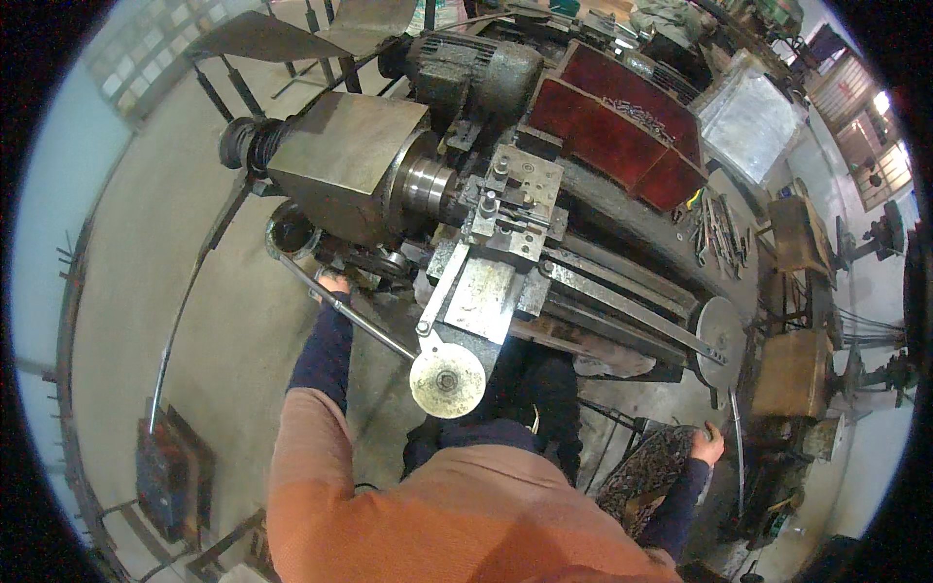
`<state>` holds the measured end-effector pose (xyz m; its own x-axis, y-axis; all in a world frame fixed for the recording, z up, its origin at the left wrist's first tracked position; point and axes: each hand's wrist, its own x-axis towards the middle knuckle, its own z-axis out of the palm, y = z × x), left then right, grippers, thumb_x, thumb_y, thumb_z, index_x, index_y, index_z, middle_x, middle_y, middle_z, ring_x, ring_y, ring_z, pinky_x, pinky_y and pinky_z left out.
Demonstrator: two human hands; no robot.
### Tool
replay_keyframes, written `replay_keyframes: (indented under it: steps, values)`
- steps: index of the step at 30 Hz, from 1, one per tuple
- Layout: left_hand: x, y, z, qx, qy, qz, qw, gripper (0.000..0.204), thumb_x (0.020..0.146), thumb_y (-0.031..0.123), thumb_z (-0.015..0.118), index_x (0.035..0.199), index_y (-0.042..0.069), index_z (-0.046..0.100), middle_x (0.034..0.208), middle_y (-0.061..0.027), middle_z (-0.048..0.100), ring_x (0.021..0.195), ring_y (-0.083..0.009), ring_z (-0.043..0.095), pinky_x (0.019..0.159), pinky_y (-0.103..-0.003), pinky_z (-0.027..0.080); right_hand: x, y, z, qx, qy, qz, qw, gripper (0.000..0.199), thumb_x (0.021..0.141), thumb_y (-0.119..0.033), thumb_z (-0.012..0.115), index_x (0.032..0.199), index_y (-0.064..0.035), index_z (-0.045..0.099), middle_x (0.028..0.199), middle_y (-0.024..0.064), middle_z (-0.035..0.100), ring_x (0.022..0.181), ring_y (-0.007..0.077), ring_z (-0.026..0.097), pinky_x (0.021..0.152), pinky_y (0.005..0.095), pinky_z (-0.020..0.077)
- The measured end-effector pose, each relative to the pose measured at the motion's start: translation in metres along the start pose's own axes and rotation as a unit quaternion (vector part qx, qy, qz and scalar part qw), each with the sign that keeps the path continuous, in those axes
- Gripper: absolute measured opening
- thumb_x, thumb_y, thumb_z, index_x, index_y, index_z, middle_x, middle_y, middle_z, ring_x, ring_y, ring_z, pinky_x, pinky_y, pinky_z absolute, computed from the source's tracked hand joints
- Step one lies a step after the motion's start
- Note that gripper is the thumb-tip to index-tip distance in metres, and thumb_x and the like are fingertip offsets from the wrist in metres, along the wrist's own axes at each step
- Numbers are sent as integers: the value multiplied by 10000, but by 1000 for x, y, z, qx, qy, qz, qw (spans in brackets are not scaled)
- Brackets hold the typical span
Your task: The person repeatedly picks small cylindrical metal parts from a bin, places them into a lathe chuck, operates the machine using hand levers, and removes the finished parts. The cycle repeats throughout the clip.
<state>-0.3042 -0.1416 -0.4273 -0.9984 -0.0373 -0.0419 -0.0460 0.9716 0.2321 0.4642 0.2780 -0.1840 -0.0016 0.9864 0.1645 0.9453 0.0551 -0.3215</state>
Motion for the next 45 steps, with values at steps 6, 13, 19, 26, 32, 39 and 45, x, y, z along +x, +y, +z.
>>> replay_keyframes:
  steps: [6, 13, 19, 26, 32, 39, 45]
  values:
    - [-19, 14, -118, 134, -197, 146, 960, 523, 746, 332, 595, 1204, 125, 451, 954, -169, 623, 919, -351, 591, 780, -428, 477, 47, -55, -31, 86, 36, -138, 986, 331, 611, -122, 592, 923, -38, 661, 925, 149, 647, 899, 259, 610, 827, 337, 448]
    - [-17, -34, -135, 78, -145, 203, 965, 417, 751, 317, 602, 1097, 87, 564, 947, -162, 630, 887, -345, 600, 761, -422, 481, 46, -329, -70, 260, -75, -451, 851, 368, 609, -74, 579, 969, -16, 627, 930, 136, 637, 895, 230, 607, 817, 318, 450]
    - [-21, -78, -306, -63, 111, 282, 951, 312, 786, 224, 577, 1051, 60, 592, 836, -166, 642, 777, -295, 629, 685, -373, 486, -28, -523, -43, 316, -91, -717, 615, 373, 575, -145, 599, 930, -36, 638, 894, 126, 608, 799, 304, 565, 756, 369, 455]
    - [-19, -230, -390, 37, 77, 34, 996, 441, 864, 431, 434, 1039, 64, 605, 987, -173, 616, 914, -349, 580, 773, -427, 456, -85, -609, -5, -40, -200, -638, 743, 251, 591, -219, 606, 769, -64, 692, 786, 189, 644, 788, 331, 628, 766, 369, 497]
    - [-121, -130, -360, 40, 99, -101, 989, 559, 853, 570, 348, 978, 105, 631, 946, -173, 619, 904, -355, 583, 768, -450, 454, -75, -606, 0, -8, -193, -632, 750, 261, 568, -210, 608, 735, -20, 671, 773, 207, 634, 749, 335, 632, 734, 370, 506]
    - [-188, -70, -357, 24, 118, -70, 990, 490, 780, 539, 508, 777, 55, 580, 761, -171, 624, 747, -375, 604, 669, -472, 463, -74, -598, -12, 17, -172, -650, 740, 226, 557, -185, 615, 697, -12, 657, 776, 177, 632, 806, 339, 597, 761, 411, 478]
    - [-201, -22, -385, 57, 164, 194, 966, 349, 785, 336, 608, 891, 4, 588, 743, -179, 615, 748, -342, 606, 677, -405, 475, -80, -526, -57, 325, -48, -754, 569, 198, 490, -183, 625, 608, -26, 600, 701, 104, 537, 734, 289, 472, 671, 382, 425]
